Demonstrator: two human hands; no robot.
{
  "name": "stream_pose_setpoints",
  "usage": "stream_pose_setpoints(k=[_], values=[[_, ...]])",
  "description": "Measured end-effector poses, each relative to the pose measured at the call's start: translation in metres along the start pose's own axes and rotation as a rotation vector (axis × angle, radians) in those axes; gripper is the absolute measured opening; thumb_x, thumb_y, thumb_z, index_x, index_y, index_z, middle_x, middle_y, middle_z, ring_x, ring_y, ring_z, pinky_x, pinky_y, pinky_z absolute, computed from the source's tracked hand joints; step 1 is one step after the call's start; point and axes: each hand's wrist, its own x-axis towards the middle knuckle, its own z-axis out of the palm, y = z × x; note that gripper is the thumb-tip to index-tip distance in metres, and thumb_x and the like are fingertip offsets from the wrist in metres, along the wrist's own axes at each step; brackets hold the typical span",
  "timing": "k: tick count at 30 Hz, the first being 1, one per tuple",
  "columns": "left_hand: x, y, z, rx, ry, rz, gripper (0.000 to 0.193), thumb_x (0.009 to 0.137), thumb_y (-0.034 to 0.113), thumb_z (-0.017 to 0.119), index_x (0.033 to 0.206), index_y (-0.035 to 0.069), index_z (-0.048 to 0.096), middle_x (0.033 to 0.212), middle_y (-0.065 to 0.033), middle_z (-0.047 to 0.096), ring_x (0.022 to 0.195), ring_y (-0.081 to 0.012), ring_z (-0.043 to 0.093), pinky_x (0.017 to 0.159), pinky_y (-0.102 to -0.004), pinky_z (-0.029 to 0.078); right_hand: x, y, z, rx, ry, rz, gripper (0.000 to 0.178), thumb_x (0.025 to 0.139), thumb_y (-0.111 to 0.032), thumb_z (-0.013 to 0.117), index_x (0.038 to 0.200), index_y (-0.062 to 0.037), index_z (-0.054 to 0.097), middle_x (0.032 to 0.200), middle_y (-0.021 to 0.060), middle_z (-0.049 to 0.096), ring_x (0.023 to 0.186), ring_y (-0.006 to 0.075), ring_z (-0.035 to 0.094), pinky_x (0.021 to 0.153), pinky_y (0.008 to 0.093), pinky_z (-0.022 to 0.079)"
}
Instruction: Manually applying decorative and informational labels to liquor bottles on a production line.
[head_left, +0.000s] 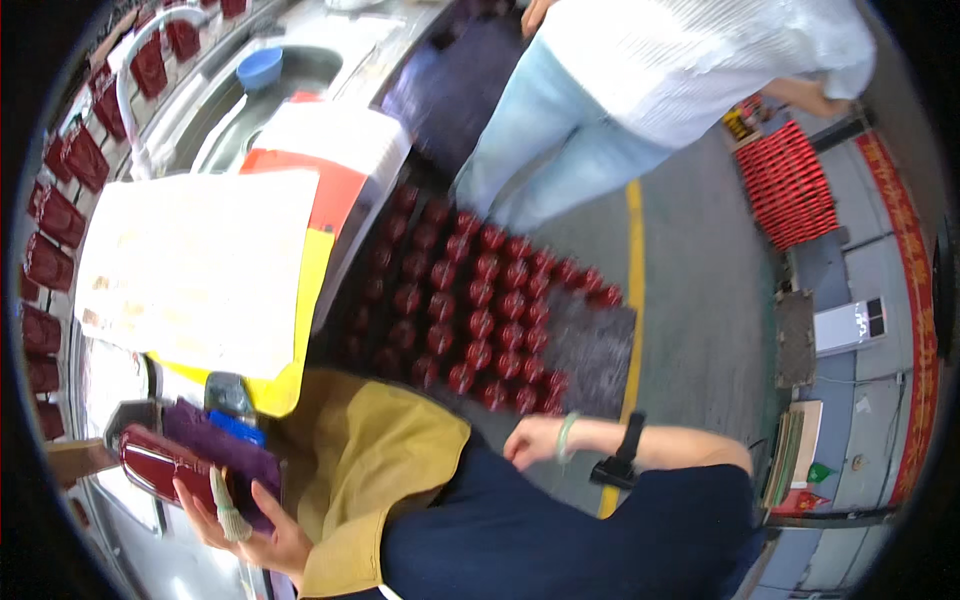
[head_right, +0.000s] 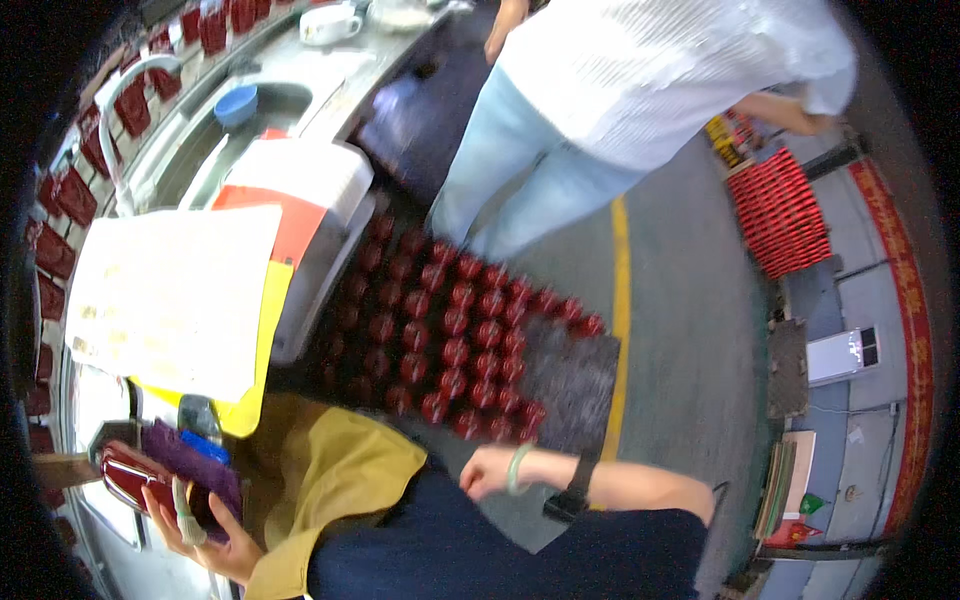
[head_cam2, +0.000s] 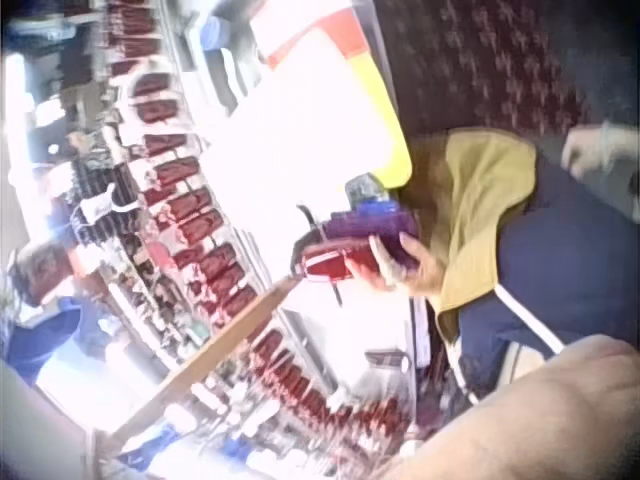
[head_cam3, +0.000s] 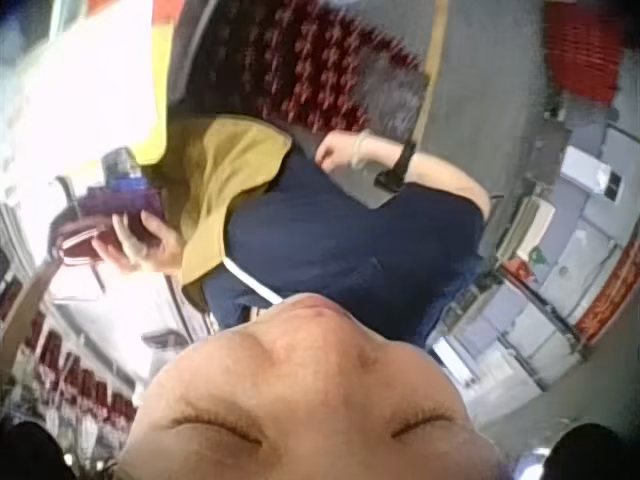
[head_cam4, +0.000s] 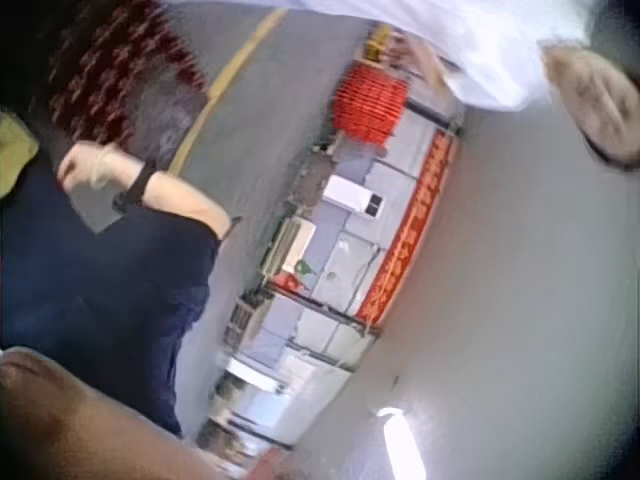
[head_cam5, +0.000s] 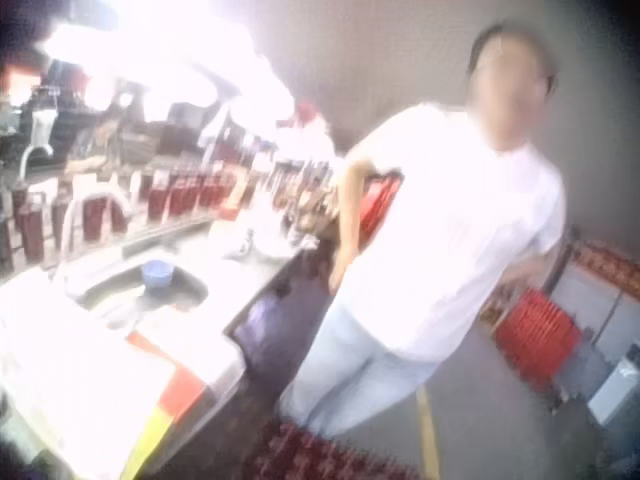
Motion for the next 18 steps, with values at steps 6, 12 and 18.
stream_pose_setpoints(k=[6, 12, 18], values=[[0.024, 0.023, -0.009, -0.097, 0.086, -0.127, 0.04, 0.087, 0.024, 0.081, 0.126, 0.017, 0.075, 0.147, -0.0237, 0.051, 0.13, -0.0406, 0.052, 0.108, -0.057, 0.04, 0.017, 0.008, 0.007, -0.253, -0.026, 0.013, 0.024, 0.08, -0.018, 0.079, 0.101, -0.0073, 0.079, 0.092, 0.0082, 0.078, 0.087, 0.0182, 0.073, 0.079, 0.0353, 0.056], [0.026, 0.017, -0.013, -0.111, 0.131, -0.126, 0.039, 0.088, 0.021, 0.08, 0.126, 0.017, 0.074, 0.146, -0.0221, 0.054, 0.127, -0.0417, 0.052, 0.105, -0.0554, 0.042, 0.027, 0.024, 0.008, -0.122, -0.039, 0.033, 0.024, 0.087, -0.019, 0.077, 0.107, -0.0051, 0.077, 0.09, 0.007, 0.077, 0.085, 0.0162, 0.071, 0.078, 0.0335, 0.055], [0.026, 0.016, -0.013, -0.102, 0.145, -0.124, 0.038, 0.088, 0.019, 0.079, 0.126, 0.017, 0.074, 0.145, -0.022, 0.055, 0.128, -0.0419, 0.052, 0.105, -0.0558, 0.042, 0.032, 0.041, 0.006, -0.071, -0.015, 0.006, 0.024, 0.085, -0.016, 0.073, 0.106, -0.0037, 0.077, 0.081, 0.0057, 0.073, 0.078, 0.0138, 0.068, 0.074, 0.033, 0.052]])
